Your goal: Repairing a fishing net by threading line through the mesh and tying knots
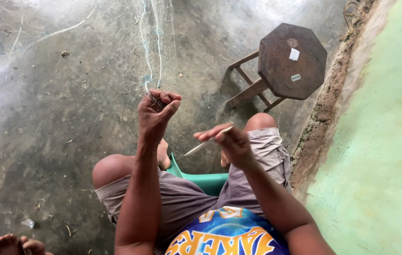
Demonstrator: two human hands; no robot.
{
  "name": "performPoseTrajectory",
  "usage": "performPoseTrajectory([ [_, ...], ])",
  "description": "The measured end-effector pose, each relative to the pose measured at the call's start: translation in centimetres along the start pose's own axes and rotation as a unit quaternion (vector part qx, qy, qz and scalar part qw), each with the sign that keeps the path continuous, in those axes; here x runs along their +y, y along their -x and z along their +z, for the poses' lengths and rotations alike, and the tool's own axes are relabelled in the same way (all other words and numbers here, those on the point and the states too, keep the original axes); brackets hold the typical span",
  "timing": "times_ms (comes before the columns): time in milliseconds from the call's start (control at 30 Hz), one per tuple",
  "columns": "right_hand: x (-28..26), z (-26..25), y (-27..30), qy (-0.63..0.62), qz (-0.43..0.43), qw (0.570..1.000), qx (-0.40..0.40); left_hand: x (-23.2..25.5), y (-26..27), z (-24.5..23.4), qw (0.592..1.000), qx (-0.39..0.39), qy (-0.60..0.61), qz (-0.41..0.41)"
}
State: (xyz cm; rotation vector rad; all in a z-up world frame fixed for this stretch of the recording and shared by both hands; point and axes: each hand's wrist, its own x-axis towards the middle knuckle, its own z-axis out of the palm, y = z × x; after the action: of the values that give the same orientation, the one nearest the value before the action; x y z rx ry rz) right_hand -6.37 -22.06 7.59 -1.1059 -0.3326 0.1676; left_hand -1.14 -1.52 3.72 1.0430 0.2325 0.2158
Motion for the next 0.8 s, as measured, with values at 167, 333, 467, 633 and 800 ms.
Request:
performPoseTrajectory([
  [167, 1.5, 2.5, 0.2, 0.136, -0.046, 0.988, -0.061, 0.7, 0.5, 0.4, 1.0, -0.001, -0.025, -0.012],
  [333, 2.4, 3.6, 0.0, 0.222, -0.08, 0.966, -0.106, -1.0, -0.2, -0.6, 0.999, -0.006, -0.041, 0.001],
  [467, 4.0, 2.0, 0.1, 0.193, -0.077, 0.975, -0.081, -1.6, -0.6, -1.7, 1.0, -0.02, -0.002, 0.0],
  [633, 6.3, -3.1, 0.7, 0.093, -0.042, 0.995, -0.015, -1.6, -0.5, -1.9, 0.987, -0.077, 0.13, -0.062],
  [800, 8.5, -14.7, 0.2, 0.24, 0.02, 0.963, 0.123, -4.3, -1.5, -4.4, 0.975, -0.137, 0.171, -0.026],
])
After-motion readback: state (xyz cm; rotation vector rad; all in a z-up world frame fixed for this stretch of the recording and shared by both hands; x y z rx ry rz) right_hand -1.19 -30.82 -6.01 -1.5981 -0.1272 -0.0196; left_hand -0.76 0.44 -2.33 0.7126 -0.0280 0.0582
